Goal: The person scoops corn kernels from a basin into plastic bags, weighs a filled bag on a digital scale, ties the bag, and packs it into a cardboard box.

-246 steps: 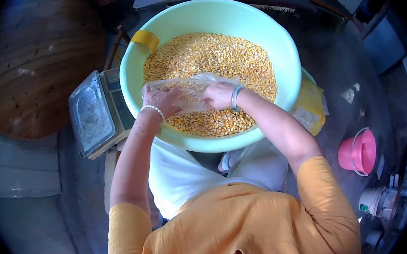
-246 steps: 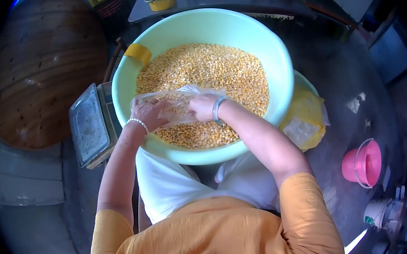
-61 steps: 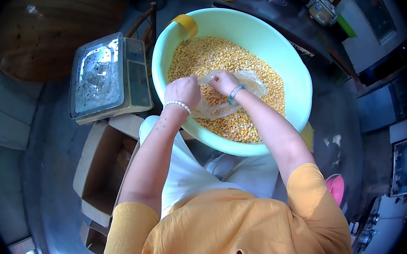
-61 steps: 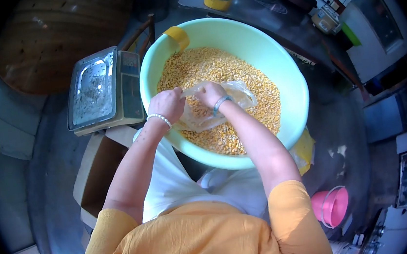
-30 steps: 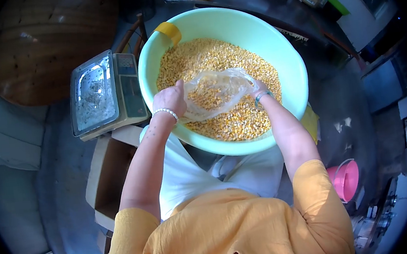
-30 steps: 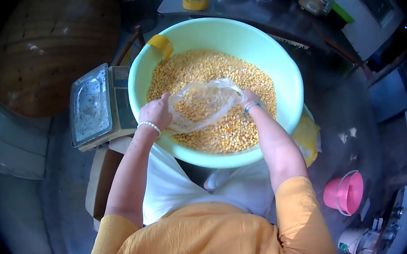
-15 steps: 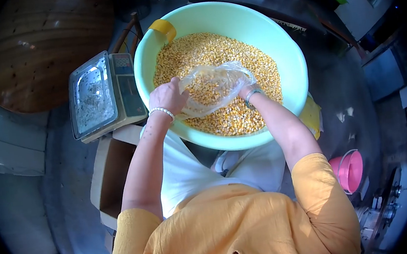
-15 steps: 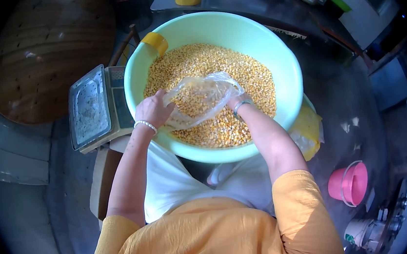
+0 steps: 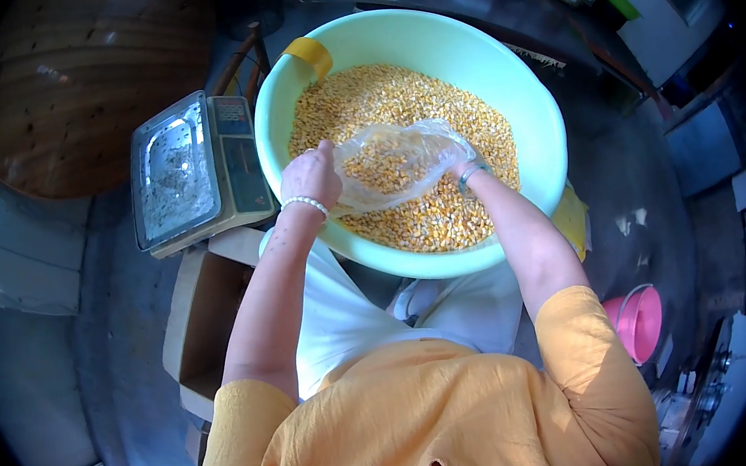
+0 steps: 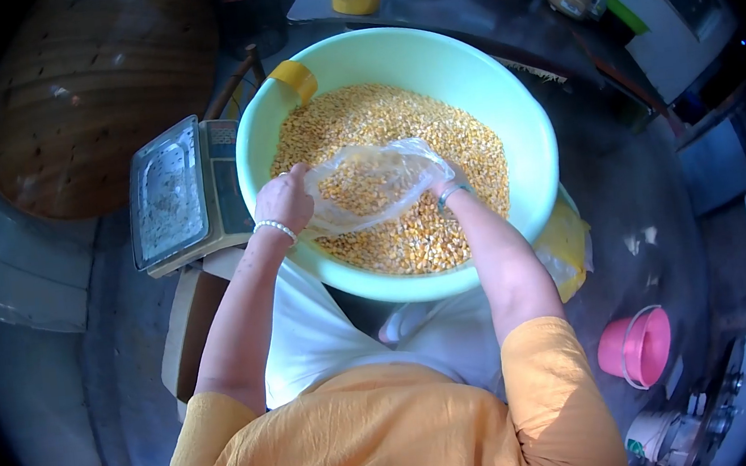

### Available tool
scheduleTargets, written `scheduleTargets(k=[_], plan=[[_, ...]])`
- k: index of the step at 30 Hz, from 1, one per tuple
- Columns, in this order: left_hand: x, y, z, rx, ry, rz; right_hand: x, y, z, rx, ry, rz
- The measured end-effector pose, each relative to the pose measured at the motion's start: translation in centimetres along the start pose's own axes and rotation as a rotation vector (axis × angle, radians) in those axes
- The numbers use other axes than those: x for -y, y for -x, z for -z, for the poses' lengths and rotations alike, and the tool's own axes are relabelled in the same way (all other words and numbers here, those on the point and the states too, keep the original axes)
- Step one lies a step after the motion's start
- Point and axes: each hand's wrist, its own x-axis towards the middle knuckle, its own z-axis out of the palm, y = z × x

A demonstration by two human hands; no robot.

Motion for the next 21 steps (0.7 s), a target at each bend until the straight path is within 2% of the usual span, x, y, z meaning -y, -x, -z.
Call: scheduleTargets(k=[3, 5, 8, 10, 13, 15, 17, 19, 21], plan=[[-0.3, 0.1, 0.5, 0.038, -0.022, -0.016, 1.2, 1.8, 4.6, -0.125, -0.096, -0.046], [-0.2, 0.0, 0.5, 0.041, -0.029, -0.031, -1.9, -1.6, 4.1, -0.221, -0.653, -0.168], [-0.1, 0.1, 0.1, 0.021, -0.009, -0.035, 6.0, 5.2, 12.2, -0.217, -1.038, -0.133], [-0.5, 0.2, 0.4, 0.02, 0.015, -0.012, 9.5, 6.7, 15.4, -0.225, -1.059, -0.038], [-0.3, 0.1, 0.1, -0.006, 0.046, -0.025, 13.7, 8.5, 17.8, -0.013, -0.989, 0.172], [-0.1, 0.1, -0.1, -0.033, 0.05, -0.033, 17.0, 9.4, 16.5, 0.187, -0.727, 0.166], [0.2, 0.0, -0.3, -0.036, 0.057, -0.012, 19.3, 9.7, 12.5, 0.374, -0.448, 0.247], [0.3, -0.3, -0.5, -0.015, 0.066, 0.034, 21.1, 9.7, 9.2, 0.427, -0.248, 0.268], [0.4, -0.2, -0.6, -0.045, 0.079, 0.018, 20.5, 7.1, 5.0, 0.31, -0.181, 0.382]])
